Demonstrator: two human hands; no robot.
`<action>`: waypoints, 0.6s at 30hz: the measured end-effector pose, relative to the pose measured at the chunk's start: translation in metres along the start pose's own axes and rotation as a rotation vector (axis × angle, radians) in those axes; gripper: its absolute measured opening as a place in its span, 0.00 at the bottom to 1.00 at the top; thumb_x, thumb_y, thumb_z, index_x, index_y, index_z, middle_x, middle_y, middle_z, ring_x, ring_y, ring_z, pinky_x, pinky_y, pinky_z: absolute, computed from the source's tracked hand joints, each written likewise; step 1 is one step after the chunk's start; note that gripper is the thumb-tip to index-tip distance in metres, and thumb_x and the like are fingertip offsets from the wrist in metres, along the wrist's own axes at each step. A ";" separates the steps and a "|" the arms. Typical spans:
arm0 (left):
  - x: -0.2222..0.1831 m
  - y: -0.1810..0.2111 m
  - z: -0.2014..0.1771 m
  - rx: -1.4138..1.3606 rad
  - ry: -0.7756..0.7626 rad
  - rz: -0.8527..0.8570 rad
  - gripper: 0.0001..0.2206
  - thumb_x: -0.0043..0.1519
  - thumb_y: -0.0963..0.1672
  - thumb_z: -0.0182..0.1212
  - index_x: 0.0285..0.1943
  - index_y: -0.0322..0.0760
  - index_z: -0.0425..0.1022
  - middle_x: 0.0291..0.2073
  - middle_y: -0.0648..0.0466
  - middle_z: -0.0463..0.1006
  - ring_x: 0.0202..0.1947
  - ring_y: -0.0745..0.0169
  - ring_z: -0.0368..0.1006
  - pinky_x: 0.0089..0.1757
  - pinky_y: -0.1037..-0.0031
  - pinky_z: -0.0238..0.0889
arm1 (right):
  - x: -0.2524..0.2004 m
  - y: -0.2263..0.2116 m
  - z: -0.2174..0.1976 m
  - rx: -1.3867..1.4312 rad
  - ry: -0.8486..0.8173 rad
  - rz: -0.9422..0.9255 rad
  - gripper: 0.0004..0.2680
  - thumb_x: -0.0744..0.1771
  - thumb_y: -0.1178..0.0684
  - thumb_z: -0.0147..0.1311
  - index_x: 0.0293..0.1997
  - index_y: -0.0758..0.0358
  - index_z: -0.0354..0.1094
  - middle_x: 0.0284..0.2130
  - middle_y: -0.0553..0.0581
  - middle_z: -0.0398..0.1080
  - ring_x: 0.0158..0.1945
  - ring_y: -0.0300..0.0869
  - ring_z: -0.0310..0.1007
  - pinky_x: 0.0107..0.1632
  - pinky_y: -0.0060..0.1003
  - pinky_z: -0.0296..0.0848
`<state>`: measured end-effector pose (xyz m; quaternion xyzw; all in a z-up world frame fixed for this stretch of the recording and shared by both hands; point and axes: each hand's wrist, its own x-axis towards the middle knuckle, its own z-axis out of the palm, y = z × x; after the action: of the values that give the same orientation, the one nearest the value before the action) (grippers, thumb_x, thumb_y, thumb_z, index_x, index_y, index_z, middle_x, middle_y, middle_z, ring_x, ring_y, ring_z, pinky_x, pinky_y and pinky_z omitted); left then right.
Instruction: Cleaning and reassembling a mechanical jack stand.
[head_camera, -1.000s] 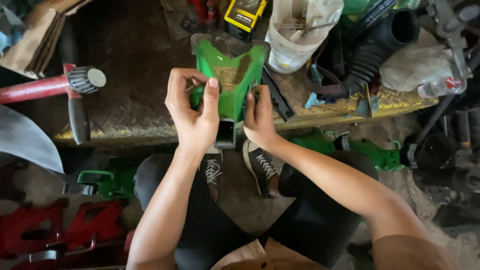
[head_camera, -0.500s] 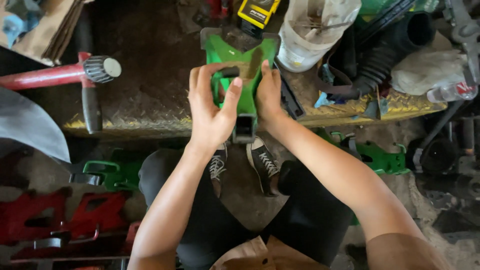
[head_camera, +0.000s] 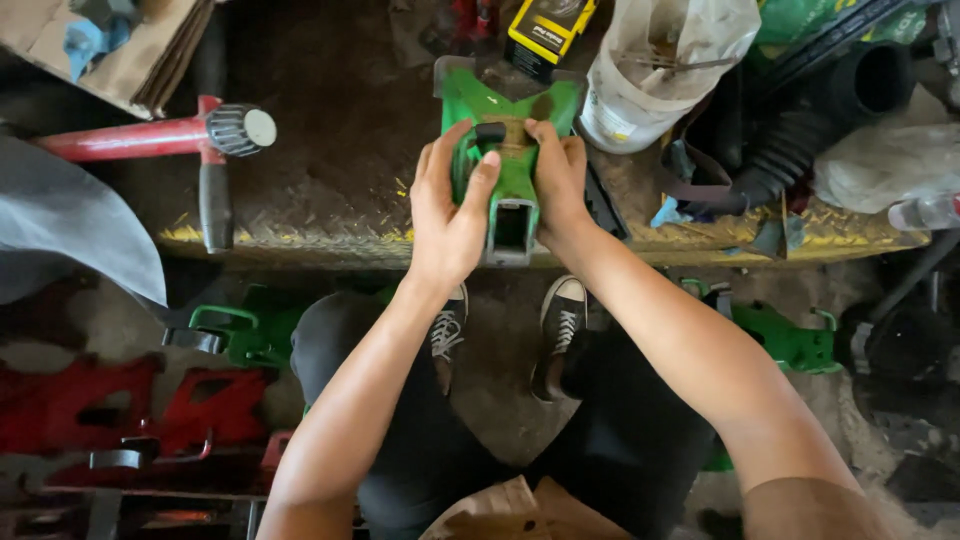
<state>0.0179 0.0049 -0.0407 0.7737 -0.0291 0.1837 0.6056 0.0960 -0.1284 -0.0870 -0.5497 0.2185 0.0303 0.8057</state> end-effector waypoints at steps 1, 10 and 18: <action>0.000 0.000 0.002 -0.011 0.003 -0.003 0.22 0.69 0.47 0.60 0.67 0.28 0.68 0.55 0.40 0.75 0.55 0.48 0.74 0.55 0.65 0.66 | 0.001 -0.001 0.000 0.017 0.005 0.028 0.15 0.63 0.47 0.57 0.42 0.64 0.54 0.36 0.60 0.67 0.35 0.42 0.75 0.38 0.41 0.80; -0.028 -0.054 0.035 -0.481 0.221 -0.542 0.37 0.67 0.57 0.54 0.79 0.34 0.51 0.66 0.47 0.65 0.67 0.54 0.60 0.61 0.66 0.54 | 0.020 0.011 0.001 -0.043 0.037 -0.071 0.18 0.63 0.43 0.59 0.43 0.65 0.54 0.36 0.59 0.66 0.36 0.42 0.72 0.39 0.39 0.77; -0.054 -0.022 0.030 -0.820 0.146 -0.845 0.49 0.52 0.63 0.59 0.78 0.41 0.42 0.60 0.41 0.60 0.62 0.40 0.62 0.51 0.55 0.64 | 0.014 0.013 0.012 0.003 -0.090 -0.269 0.15 0.64 0.46 0.60 0.40 0.64 0.56 0.33 0.58 0.66 0.32 0.42 0.71 0.35 0.42 0.76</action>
<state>-0.0187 -0.0276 -0.0839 0.4065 0.2547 -0.0467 0.8762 0.1082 -0.1151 -0.1004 -0.5711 0.1067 -0.0537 0.8122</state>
